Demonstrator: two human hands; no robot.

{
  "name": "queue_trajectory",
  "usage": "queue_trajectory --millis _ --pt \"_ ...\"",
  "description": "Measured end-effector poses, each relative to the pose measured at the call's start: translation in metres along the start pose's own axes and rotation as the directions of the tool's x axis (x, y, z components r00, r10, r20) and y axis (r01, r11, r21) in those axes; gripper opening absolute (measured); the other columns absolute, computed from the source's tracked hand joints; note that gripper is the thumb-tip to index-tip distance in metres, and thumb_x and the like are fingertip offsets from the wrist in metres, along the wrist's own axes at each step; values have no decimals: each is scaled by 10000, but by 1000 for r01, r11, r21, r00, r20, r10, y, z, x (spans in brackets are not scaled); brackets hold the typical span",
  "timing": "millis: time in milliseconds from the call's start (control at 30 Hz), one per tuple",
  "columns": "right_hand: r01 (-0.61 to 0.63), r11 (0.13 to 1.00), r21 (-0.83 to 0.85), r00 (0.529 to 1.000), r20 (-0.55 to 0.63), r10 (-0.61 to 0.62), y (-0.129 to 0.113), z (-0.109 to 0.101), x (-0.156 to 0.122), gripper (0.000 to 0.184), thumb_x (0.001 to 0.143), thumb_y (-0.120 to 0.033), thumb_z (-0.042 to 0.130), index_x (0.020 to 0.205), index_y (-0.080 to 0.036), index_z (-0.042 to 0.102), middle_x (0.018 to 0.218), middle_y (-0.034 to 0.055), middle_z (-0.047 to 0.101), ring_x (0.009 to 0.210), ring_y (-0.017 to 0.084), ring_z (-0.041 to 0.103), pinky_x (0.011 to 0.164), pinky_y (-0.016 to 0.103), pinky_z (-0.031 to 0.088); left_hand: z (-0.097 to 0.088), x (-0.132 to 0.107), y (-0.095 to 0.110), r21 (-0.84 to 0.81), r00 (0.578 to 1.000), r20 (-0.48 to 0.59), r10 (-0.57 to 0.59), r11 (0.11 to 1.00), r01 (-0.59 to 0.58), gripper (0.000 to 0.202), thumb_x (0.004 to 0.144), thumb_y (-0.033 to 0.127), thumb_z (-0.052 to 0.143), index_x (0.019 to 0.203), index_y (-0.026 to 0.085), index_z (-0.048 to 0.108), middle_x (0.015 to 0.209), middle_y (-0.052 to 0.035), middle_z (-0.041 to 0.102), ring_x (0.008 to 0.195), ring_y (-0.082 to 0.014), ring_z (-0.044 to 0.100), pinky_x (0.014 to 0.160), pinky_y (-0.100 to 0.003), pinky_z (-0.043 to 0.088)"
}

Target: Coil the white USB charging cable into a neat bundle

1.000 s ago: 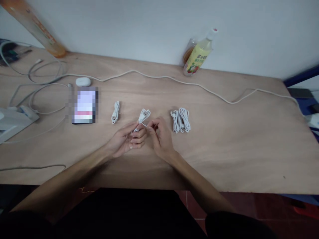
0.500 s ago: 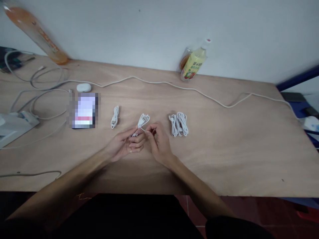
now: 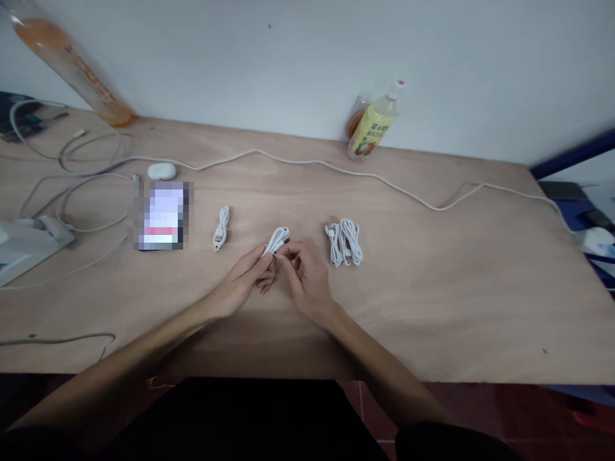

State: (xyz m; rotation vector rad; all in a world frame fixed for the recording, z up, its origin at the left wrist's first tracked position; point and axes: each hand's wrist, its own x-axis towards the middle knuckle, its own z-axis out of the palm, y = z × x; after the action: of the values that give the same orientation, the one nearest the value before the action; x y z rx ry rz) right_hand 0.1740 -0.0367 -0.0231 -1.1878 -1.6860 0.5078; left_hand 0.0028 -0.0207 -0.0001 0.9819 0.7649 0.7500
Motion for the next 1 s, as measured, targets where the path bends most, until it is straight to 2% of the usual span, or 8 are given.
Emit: queue_trajectory --millis 133,233,433,533,767,867,1000 --pt "136 988 -68 989 -47 -139 -2 0 -1 117 1066 -144 630 1020 -248 660 891 9 714 750 187 594 685 339 507 2 -1 0 -58 999 36 -38 997 40 506 976 685 721 939 207 559 756 58 444 619 -117 388 566 -273 371" --pt "159 981 -113 983 -76 -168 -3 1 -3 135 1054 -120 651 1015 -248 667 860 -1 710 722 177 585 689 337 508 3 -2 1 -131 995 56 -79 988 86 517 940 673 774 959 196 574 761 59 460 620 -109 400 573 -270 379" --pt "-19 1000 7 987 -157 20 -2 6 -9 79 1014 -193 696 987 -253 652 853 -9 682 661 155 592 585 299 486 3 -3 3 -179 991 67 -114 976 125 517 902 647 818 909 197 563 769 62 470 611 -95 413 568 -259 402" --pt "-69 996 59 987 -143 77 0 6 -8 88 996 -217 718 990 -255 639 866 -10 682 658 148 594 574 290 486 1 -2 3 -179 991 62 -118 976 128 485 905 612 815 905 193 571 787 53 491 612 -97 438 561 -257 410" --pt "-69 995 76 985 -151 80 -2 6 -7 105 989 -233 714 942 -258 624 832 -25 663 608 131 561 553 280 481 2 -1 4 -135 992 66 -110 984 118 589 887 738 793 861 192 572 708 72 441 566 -89 389 532 -250 409" --pt "-100 989 111 985 -128 114 -2 7 -7 112 981 -244 719 928 -258 621 826 -22 653 609 134 545 552 288 462 2 -1 3 -128 992 57 -117 984 123 574 904 722 787 838 196 564 669 79 419 546 -87 351 515 -246 406" --pt "-113 986 119 981 -145 130 -7 7 -4 111 978 -257 718 918 -260 624 807 -24 645 620 144 545 566 304 462 2 0 3 -202 992 63 -113 972 123 525 942 645 777 789 211 525 629 90 375 516 -83 300 474 -221 366"
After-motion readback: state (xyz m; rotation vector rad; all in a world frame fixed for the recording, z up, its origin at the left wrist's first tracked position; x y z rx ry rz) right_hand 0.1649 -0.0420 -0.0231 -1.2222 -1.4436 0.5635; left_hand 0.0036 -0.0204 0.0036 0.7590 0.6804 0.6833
